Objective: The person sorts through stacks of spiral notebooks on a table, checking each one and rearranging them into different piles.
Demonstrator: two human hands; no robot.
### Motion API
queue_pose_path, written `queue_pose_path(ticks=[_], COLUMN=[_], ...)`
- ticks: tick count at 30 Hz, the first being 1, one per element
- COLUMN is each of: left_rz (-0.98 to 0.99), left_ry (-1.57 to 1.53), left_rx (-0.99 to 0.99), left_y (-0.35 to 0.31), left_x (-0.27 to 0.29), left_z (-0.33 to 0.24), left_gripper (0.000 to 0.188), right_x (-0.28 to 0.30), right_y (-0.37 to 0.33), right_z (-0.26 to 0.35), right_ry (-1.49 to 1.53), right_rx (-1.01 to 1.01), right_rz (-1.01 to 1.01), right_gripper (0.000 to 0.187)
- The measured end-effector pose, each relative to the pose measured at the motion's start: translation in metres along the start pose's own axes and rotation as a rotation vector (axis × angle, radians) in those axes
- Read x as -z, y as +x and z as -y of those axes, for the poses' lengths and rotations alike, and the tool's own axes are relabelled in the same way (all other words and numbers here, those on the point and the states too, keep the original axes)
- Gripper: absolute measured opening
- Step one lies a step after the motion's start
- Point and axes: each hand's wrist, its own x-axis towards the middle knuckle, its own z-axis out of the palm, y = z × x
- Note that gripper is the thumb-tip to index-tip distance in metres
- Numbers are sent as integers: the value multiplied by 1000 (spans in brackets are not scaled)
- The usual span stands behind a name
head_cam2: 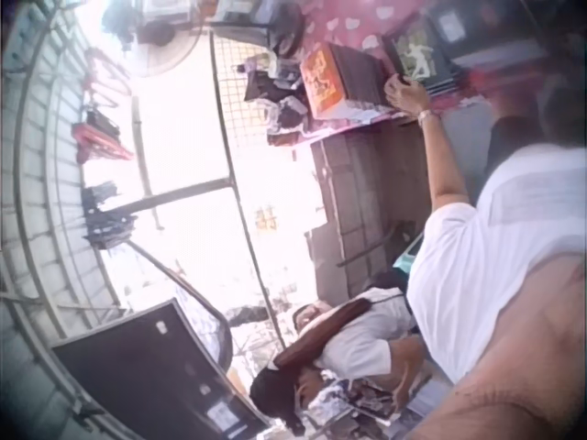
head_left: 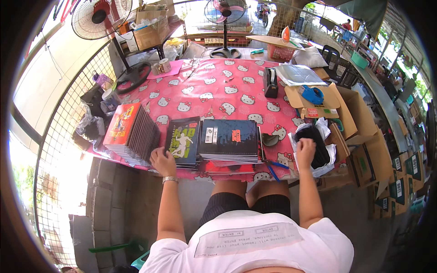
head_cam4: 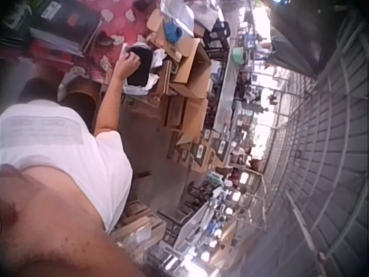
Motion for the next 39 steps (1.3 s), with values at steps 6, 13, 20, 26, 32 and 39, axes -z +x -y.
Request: queue_pose_path(ticks=[6, 13, 20, 26, 32, 39], left_rz=[418, 627, 786, 382, 364, 252], left_ry=[-540, -176, -271, -364, -456, -510], left_rx=[-1065, -1376, -1365, -1152, -1057, -1034], left_y=[-24, -48, -22, 31, 13, -3], left_x=[57, 51, 83, 88, 53, 87], left_z=[-173, -191, -202, -253, -266, -244], left_gripper=[28, 36, 32, 27, 21, 18], right_x=[-16, -31, -28, -12, 9, 76], right_y=[23, 28, 38, 78, 107, 100], right_z=[-41, -60, -77, -70, -78, 105], right_ry=[-277, -460, -99, -166, -91, 831], right_rx=[-277, 36, -96, -129, -165, 115], right_rz=[436, 341, 285, 231, 666, 588], right_gripper=[26, 15, 17, 26, 34, 32])
